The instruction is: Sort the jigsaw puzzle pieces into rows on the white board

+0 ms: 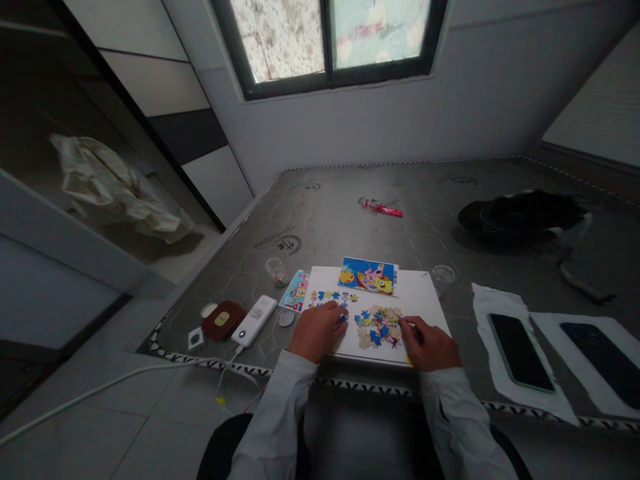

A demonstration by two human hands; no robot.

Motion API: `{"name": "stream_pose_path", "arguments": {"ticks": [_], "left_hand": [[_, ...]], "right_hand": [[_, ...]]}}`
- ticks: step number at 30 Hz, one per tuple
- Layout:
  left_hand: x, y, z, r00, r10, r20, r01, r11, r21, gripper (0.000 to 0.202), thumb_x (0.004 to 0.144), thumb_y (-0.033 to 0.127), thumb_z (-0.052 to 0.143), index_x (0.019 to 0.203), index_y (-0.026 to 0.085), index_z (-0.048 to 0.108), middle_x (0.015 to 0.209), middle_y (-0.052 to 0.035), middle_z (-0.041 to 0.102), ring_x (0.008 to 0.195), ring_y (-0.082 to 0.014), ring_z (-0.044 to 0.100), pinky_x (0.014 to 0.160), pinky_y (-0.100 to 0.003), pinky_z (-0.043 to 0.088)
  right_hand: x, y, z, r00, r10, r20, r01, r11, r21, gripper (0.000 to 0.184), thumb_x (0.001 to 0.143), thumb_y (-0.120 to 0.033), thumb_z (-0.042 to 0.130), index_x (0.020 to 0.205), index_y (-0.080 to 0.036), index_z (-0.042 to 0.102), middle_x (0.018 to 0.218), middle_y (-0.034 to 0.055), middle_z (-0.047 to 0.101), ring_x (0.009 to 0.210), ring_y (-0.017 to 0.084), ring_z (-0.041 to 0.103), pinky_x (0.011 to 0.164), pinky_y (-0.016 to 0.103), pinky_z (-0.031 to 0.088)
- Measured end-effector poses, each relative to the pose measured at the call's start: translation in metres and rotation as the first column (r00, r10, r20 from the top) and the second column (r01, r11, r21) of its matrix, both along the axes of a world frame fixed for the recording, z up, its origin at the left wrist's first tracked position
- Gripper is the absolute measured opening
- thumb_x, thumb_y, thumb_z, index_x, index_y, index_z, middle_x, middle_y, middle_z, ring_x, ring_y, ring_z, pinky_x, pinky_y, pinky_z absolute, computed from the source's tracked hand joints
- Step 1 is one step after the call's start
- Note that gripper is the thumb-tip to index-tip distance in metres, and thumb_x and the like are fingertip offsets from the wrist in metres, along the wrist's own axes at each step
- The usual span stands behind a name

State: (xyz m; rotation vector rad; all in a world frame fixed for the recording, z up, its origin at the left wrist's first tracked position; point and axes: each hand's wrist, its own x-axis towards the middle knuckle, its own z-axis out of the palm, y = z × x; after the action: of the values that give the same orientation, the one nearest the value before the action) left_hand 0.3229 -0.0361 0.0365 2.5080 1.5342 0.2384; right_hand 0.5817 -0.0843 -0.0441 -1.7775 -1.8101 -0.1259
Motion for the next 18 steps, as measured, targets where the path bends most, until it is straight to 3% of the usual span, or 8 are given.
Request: {"name": "stream_pose_path", "arguments": {"ticks": [8,18], "left_hand": [[0.027,-0.012,-0.008,0.997,0.058,0.044,-0.058,0.998,-0.010,0.030,0.091,0.050,0.056,0.106,0.027,0.067,0.099,-0.0017,0.069,0.084,-0.0180,0.065,0.069,-0.028,0.046],[0.031,-0.012,-0.013,0.979,0.165,0.121,-0.160,0.986,-0.048,0.025,0.088,0.040,0.063,0.107,0.024,0.065,0.102,-0.0026,0.069,0.088,-0.0187,0.064,0.078,-0.030,0.047]], "right_hand": [[0.000,0.000,-0.001,1.000,0.001,-0.023,-0.001,1.000,-0.002,0.029,0.095,-0.041,0.047,0.096,-0.024,0.071,0.065,-0.0004,0.068,0.057,0.015,0.056,0.057,0.025,0.030],[-0.001,-0.001,0.003,1.000,-0.008,-0.022,0.007,1.000,-0.024,0.029,0.095,-0.041,0.048,0.097,-0.024,0.071,0.065,-0.0007,0.067,0.058,0.015,0.056,0.057,0.025,0.031]]}}
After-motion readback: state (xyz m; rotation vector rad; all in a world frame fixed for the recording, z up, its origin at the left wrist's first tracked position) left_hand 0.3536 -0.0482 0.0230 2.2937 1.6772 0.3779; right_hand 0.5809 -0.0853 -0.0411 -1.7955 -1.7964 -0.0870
